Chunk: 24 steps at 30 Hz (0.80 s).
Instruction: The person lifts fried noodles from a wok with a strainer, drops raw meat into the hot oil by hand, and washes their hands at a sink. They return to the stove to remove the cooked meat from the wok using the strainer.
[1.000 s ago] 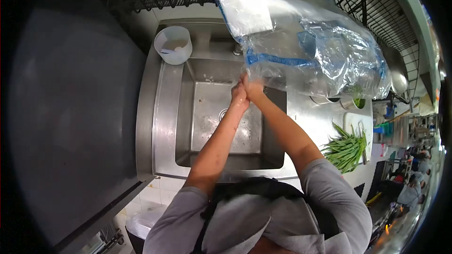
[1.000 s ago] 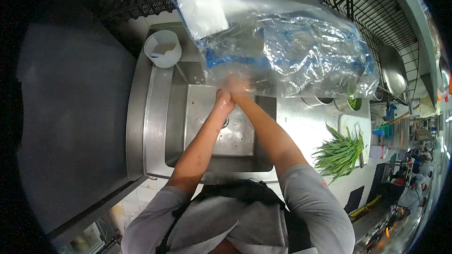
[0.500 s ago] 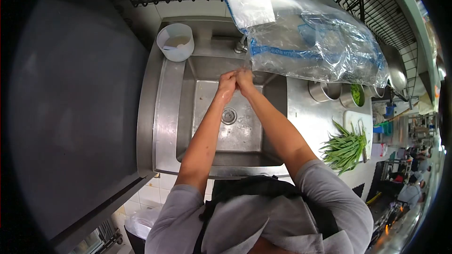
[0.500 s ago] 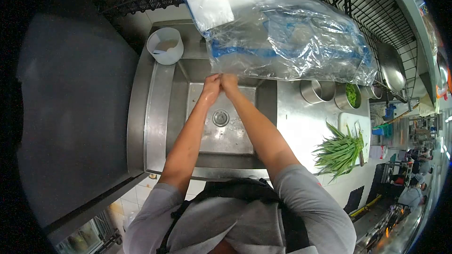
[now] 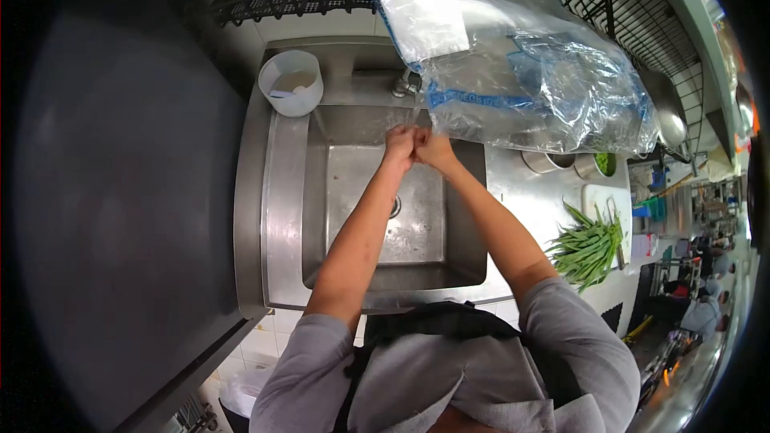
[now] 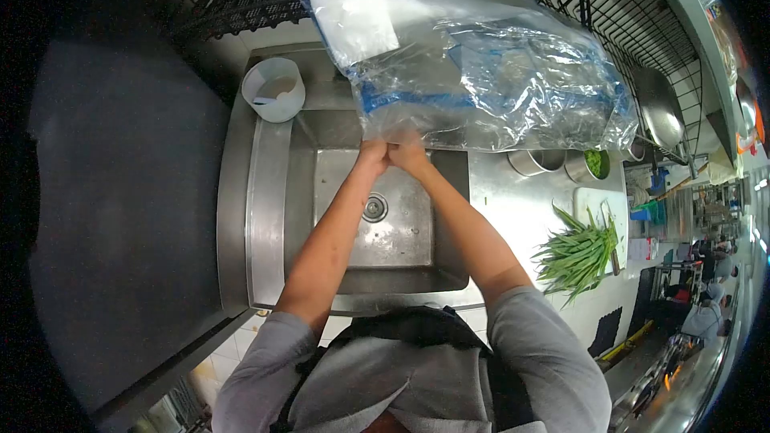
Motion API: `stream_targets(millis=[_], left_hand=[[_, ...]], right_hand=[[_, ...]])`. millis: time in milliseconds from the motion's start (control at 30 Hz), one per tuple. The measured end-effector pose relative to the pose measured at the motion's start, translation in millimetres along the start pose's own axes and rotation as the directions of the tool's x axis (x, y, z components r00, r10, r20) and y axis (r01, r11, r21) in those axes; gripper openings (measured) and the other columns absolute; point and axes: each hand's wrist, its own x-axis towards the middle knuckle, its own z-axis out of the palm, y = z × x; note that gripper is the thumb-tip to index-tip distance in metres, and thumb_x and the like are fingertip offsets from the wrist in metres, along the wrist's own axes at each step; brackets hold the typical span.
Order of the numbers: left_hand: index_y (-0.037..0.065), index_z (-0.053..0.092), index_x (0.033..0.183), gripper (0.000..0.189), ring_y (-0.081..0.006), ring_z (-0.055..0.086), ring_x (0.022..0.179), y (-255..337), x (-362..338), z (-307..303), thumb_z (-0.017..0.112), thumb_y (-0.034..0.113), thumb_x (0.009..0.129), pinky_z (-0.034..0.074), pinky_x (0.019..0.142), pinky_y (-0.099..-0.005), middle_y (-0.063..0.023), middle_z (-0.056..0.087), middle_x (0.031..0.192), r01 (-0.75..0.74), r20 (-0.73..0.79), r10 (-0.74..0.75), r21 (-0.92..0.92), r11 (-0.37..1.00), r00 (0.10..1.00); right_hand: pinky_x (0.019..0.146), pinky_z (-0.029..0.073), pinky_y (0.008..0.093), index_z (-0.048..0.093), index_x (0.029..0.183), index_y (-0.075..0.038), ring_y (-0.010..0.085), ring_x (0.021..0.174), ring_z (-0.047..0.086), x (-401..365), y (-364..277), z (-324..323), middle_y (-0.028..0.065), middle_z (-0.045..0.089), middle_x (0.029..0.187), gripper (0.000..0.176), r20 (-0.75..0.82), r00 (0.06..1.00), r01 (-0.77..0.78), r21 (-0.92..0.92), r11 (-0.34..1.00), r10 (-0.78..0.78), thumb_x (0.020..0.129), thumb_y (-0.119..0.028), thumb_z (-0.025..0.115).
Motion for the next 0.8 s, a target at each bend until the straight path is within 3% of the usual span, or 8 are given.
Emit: stream_targets(millis=[133,200,333,467,667,733,767,800], left_hand=[[0.011,0.054,0.074,0.020,-0.0146,0.048,0.044,8.2,-15.9,4.7,0.045,-0.005,0.085,0.038,0.035,-0.0296,-0.0037,0.054,0.062,-0.133,-0.192,0.155,0.124,0.983,0.969],[0.011,0.052,0.073,0.022,-0.0123,0.042,0.040,4.0,-7.3,-27.2,0.043,-0.006,0.084,0.033,0.033,-0.0289,-0.0032,0.052,0.061,-0.009,-0.074,0.010,0.017,1.000,0.997],[0.011,0.048,0.071,0.021,-0.0092,0.036,0.038,9.3,-27.8,-53.4,0.045,-0.006,0.085,0.026,0.031,-0.0286,-0.0030,0.050,0.059,0.030,-0.031,-0.025,0.184,0.982,0.999],[0.008,0.055,0.077,0.015,-0.0123,0.047,0.046,-10.0,-48.7,-88.4,0.057,-0.006,0.080,0.036,0.038,-0.0274,-0.0046,0.056,0.063,-0.015,-0.093,0.043,0.291,0.957,0.995],[0.005,0.061,0.073,0.014,-0.0119,0.057,0.065,-54.5,-80.1,-167.7,0.065,-0.008,0.071,0.046,0.062,-0.0264,-0.0010,0.062,0.072,-0.159,-0.057,0.291,0.731,0.664,0.955],[0.008,0.059,0.072,0.013,-0.0094,0.050,0.060,-69.6,-82.9,-212.8,0.061,-0.003,0.077,0.040,0.052,-0.0271,0.0033,0.053,0.064,-0.062,-0.083,0.237,0.836,0.546,0.968],[0.010,0.058,0.070,0.014,-0.0078,0.047,0.057,-72.9,-98.7,-209.2,0.060,-0.001,0.080,0.036,0.047,-0.0265,0.0039,0.051,0.063,-0.020,-0.113,0.178,0.792,0.611,0.978],[0.009,0.057,0.070,0.015,-0.0076,0.048,0.056,-77.9,-107.9,-220.7,0.062,-0.001,0.080,0.037,0.046,-0.0263,0.0035,0.052,0.062,-0.038,-0.062,0.137,0.780,0.625,0.989]], right_hand=[[0.079,0.051,0.0453,0.072,0.094,-0.008,0.0329,0.088,0.066,24.1,28.8,-26.3,0.0160,0.070,0.094,0.020,0.084,0.989,0.130,-0.102,0.986,-0.122,0.081,-0.021,0.066],[0.078,0.051,0.0454,0.072,0.093,-0.007,0.0329,0.087,0.066,43.9,30.0,-35.3,0.0160,0.070,0.093,0.020,0.076,0.996,0.062,-0.224,0.973,-0.046,0.081,-0.021,0.065],[0.076,0.051,0.0454,0.071,0.090,-0.007,0.0330,0.084,0.066,66.5,35.0,-45.9,0.0159,0.069,0.089,0.019,0.049,0.997,-0.042,-0.395,0.918,0.067,0.079,-0.021,0.064],[0.074,0.051,0.0455,0.071,0.087,-0.006,0.0330,0.081,0.066,71.2,38.5,-56.7,0.0158,0.069,0.086,0.018,0.044,0.994,-0.074,-0.453,0.889,0.105,0.078,-0.020,0.063],[0.071,0.052,0.0456,0.070,0.082,-0.005,0.0330,0.077,0.065,42.9,42.9,-86.7,0.0157,0.068,0.081,0.017,-0.047,0.998,-0.059,-0.375,0.925,0.044,0.076,-0.019,0.062],[0.070,0.052,0.0456,0.070,0.080,-0.004,0.0331,0.075,0.065,-14.5,51.2,-84.7,0.0157,0.068,0.079,0.017,-0.048,0.997,0.040,-0.239,0.970,-0.052,0.075,-0.019,0.061],[0.065,0.050,0.0466,0.067,0.079,-0.003,0.0349,0.069,0.062,-49.9,76.4,-77.1,0.0180,0.065,0.074,0.016,-0.056,0.977,0.193,-0.151,0.969,-0.204,0.070,-0.015,0.062],[0.063,0.048,0.0471,0.064,0.076,-0.003,0.0369,0.065,0.058,-101.9,82.9,-85.5,0.0190,0.065,0.073,0.012,0.018,0.993,0.119,-0.070,0.990,-0.118,0.071,-0.013,0.062]])
